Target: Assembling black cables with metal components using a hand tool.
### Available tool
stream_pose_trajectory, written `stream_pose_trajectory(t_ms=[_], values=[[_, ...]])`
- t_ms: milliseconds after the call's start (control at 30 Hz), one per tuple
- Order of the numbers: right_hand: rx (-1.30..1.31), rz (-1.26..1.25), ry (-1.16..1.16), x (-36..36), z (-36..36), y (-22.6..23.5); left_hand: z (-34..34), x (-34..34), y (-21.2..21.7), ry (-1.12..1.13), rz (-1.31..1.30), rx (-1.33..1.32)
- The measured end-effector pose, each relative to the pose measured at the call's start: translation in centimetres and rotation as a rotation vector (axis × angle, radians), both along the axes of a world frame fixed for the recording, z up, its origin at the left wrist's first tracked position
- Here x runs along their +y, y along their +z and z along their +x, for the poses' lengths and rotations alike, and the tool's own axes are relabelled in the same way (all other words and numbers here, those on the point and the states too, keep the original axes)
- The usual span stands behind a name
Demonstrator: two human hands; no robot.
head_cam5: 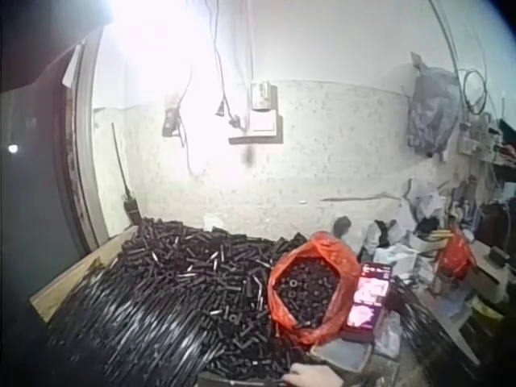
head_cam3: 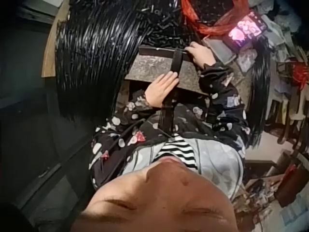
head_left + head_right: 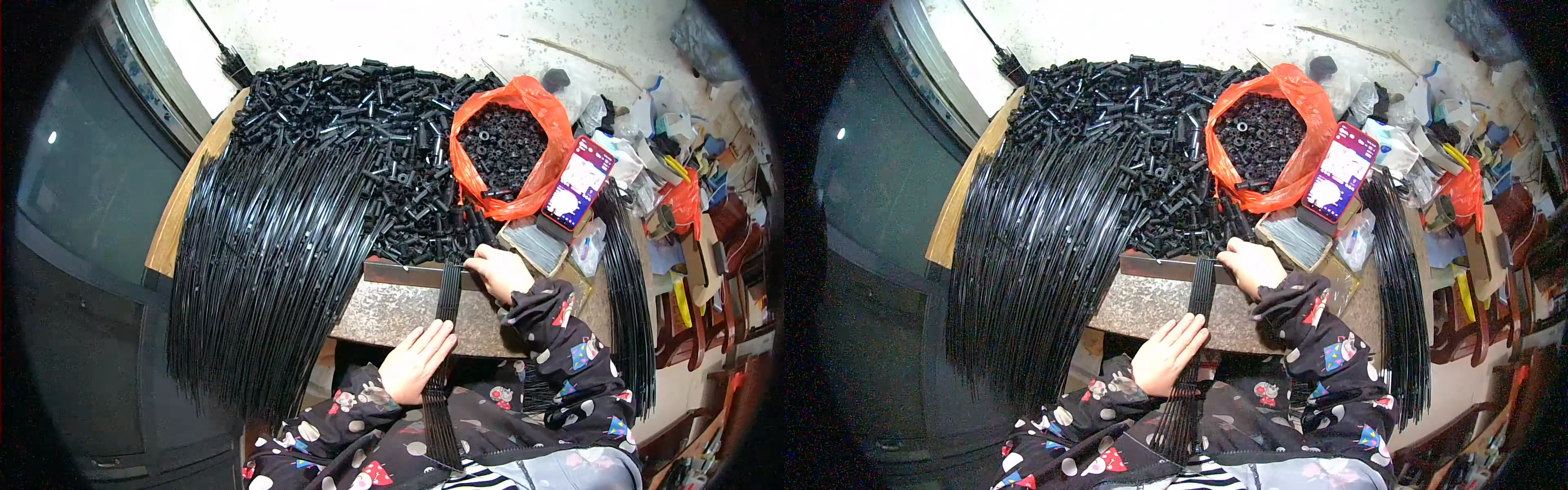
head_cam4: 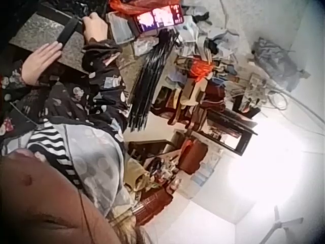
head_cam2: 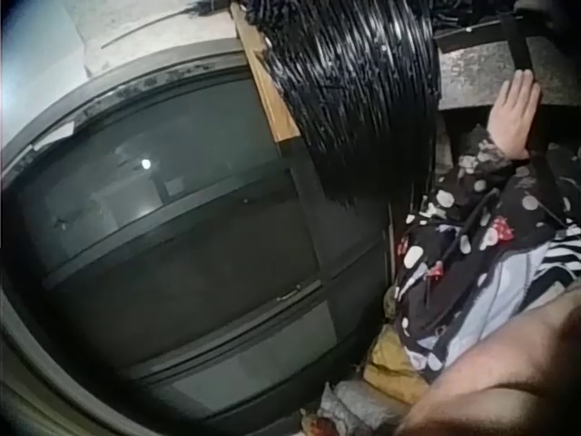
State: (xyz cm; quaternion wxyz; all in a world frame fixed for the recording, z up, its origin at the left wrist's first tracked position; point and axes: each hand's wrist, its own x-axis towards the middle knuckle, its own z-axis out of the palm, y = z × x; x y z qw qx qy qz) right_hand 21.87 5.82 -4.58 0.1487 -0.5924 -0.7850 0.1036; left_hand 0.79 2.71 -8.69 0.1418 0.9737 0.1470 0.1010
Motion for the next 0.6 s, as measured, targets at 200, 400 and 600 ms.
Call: stream_pose_trajectory(t_ms=[200,400,600], values=[[0.09,0.171,-0.084,0.0,-0.5,-2.3,0.0,0.0,0.0,0.0,0.005,0.007],[-0.143,0.409,0.059,-0.6,2.8,-1.0,0.0,0.1,0.2,-0.001,-0.057,-0.01],[-0.032,0.116,0.028,-1.2,2.0,-0.4,-0.2,0.2,0.6,0.014,-0.142,-0.023]])
